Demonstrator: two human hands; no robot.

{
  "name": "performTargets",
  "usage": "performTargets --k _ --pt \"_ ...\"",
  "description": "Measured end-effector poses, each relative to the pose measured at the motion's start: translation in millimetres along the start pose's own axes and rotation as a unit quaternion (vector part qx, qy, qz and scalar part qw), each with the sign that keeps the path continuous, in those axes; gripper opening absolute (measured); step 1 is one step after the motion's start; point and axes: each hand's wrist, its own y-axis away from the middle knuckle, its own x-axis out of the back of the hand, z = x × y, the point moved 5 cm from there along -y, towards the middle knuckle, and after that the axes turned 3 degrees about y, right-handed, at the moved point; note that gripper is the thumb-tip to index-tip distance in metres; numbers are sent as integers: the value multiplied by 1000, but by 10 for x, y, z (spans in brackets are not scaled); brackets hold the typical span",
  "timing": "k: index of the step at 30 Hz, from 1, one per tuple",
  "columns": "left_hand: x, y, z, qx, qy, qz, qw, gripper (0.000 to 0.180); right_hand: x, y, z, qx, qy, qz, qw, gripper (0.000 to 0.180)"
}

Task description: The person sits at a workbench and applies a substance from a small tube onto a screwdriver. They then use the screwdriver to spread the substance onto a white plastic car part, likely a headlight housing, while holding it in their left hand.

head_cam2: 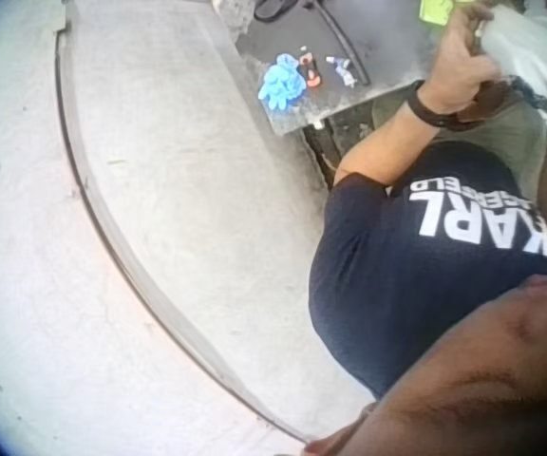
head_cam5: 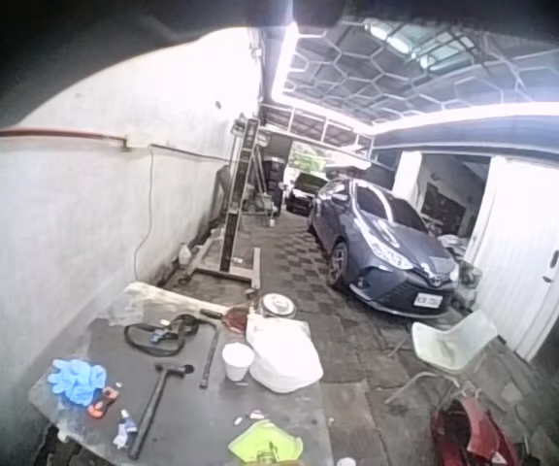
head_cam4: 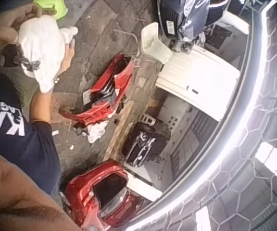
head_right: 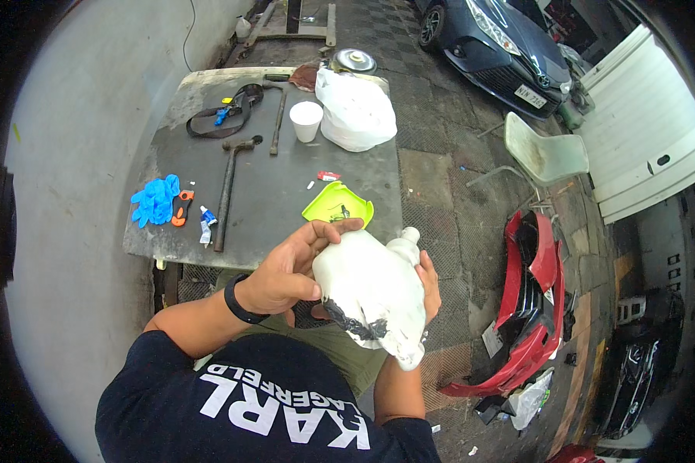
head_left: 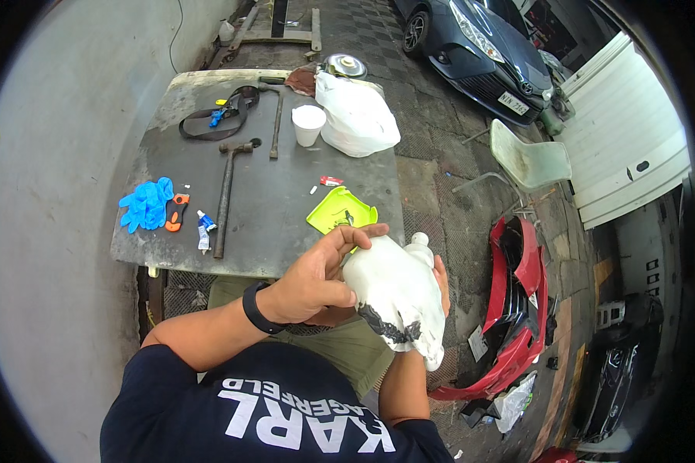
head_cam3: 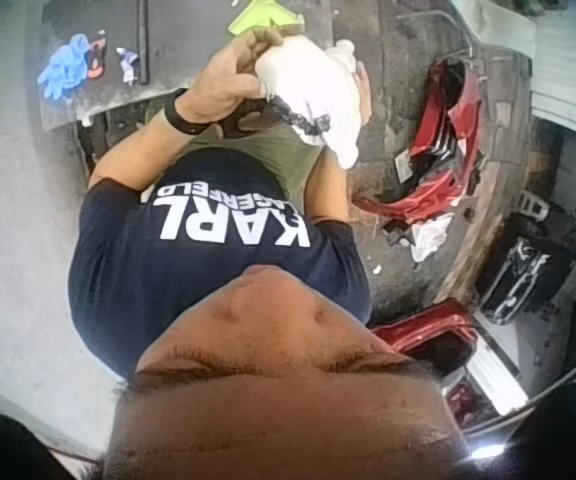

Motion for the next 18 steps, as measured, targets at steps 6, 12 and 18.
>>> performTargets --k 6,12,18 --pt "12 9 5 3 4 4 1000 71 -10 8 -17 17 40 -1 999 46" --pt "32 -2 3 -3 -4 -4 1000 66 -26 -2 -50 45 92 -11 995 45" --pt "65 -26 -33 1 1 5 1000 68 -39 -23 -62 91 169 -15 981 43"
